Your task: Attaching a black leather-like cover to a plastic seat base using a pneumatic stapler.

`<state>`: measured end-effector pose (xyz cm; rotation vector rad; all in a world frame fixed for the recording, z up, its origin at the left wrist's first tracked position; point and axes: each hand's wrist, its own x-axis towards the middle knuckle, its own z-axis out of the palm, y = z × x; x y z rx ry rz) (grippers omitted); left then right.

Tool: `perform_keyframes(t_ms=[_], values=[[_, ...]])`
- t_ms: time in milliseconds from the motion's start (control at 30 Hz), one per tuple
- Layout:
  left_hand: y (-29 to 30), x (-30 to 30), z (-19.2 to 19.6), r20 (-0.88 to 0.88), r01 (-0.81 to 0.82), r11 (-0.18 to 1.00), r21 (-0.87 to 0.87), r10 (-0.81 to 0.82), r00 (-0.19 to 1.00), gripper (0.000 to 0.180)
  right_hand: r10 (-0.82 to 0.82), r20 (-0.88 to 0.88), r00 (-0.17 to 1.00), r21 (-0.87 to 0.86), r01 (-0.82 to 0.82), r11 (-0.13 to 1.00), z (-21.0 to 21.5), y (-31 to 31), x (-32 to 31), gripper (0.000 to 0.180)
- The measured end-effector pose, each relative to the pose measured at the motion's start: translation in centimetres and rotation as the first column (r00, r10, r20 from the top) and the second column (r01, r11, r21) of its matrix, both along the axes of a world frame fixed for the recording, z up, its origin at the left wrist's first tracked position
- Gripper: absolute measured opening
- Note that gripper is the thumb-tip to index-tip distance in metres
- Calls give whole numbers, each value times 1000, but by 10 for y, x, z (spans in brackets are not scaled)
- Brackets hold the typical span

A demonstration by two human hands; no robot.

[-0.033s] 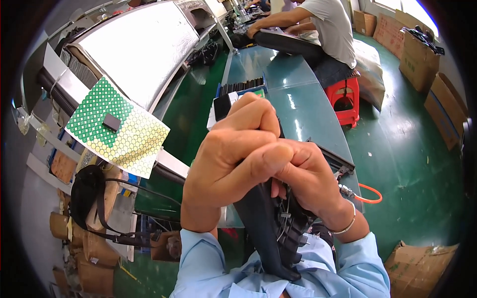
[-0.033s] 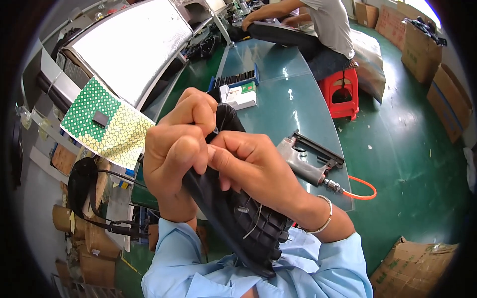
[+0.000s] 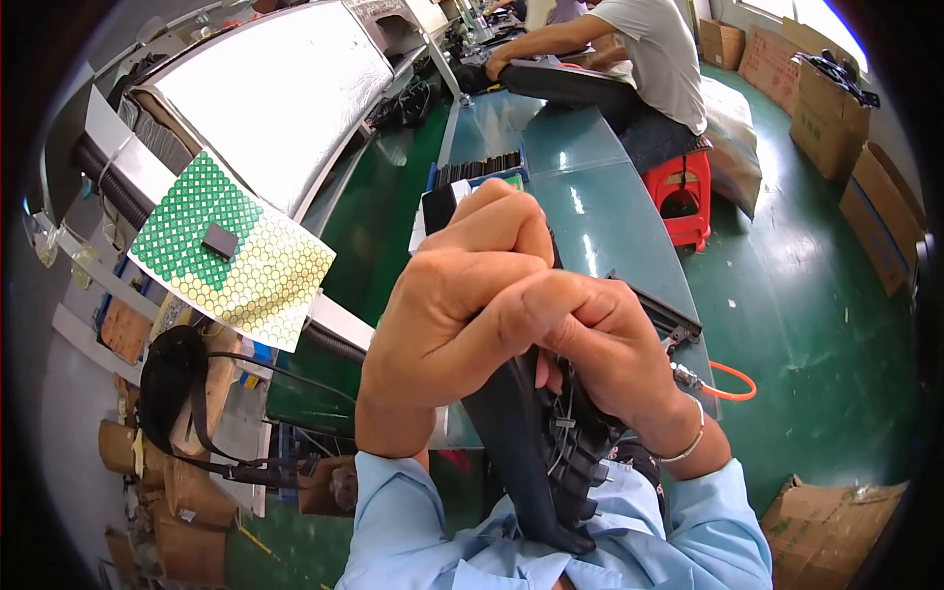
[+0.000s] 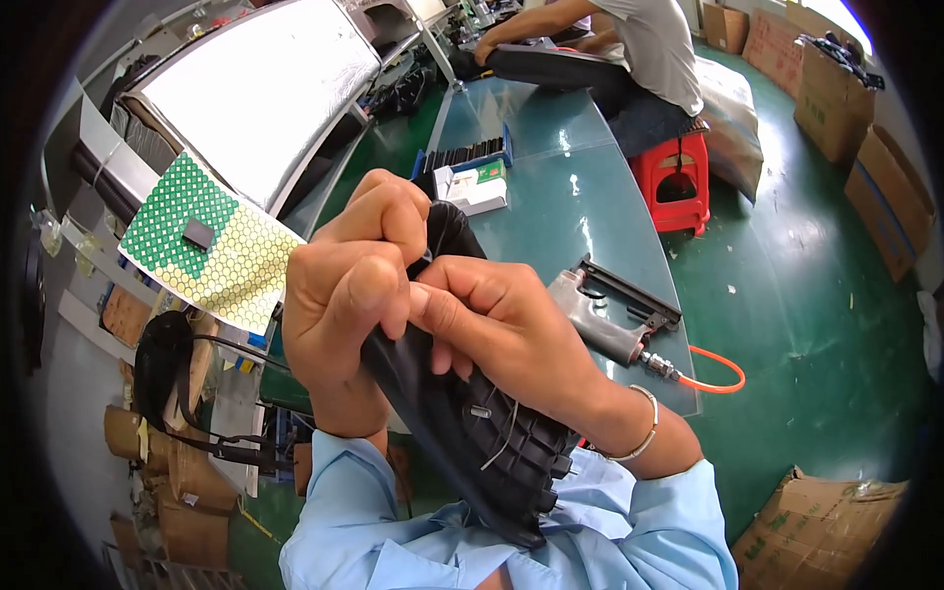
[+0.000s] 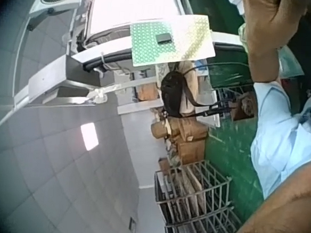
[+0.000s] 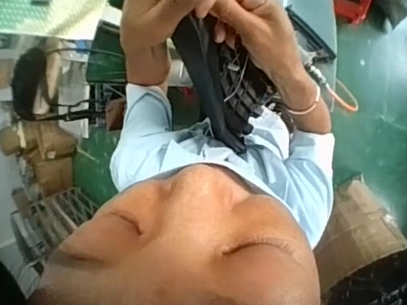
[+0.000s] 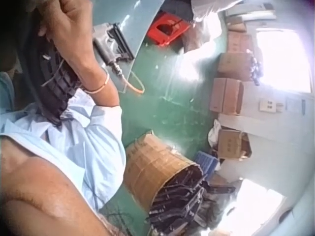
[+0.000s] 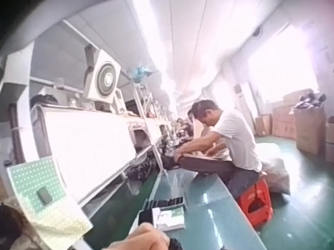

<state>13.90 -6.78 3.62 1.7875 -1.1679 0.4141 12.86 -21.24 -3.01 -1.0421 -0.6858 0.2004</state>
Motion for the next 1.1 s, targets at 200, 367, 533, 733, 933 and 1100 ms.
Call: perform_keyframes(t_ms=[200,367,533,733,933,1100], values=[[-2,1,-3,37,-24,998,-56,26,999,33,183,-21,983,-47,-183,982,-7,-13,-4,29],[0,0,-4,10,-31,999,-45,32,999,38,107,141,984,-112,-92,989,-10,-17,-9,29],[-2,0,-4,3,-58,992,-108,59,998,40,-60,199,978,-162,94,982,-12,-13,-10,25],[-9,-1,-6,34,-94,990,-109,98,995,34,-261,513,818,-101,359,928,-18,7,-10,16],[-5,-3,-5,112,-115,989,-90,125,986,27,-230,672,704,-271,522,809,-9,6,-15,13],[6,5,-8,265,156,987,-40,-140,954,30,-190,672,716,-298,496,816,-8,3,-18,12]])
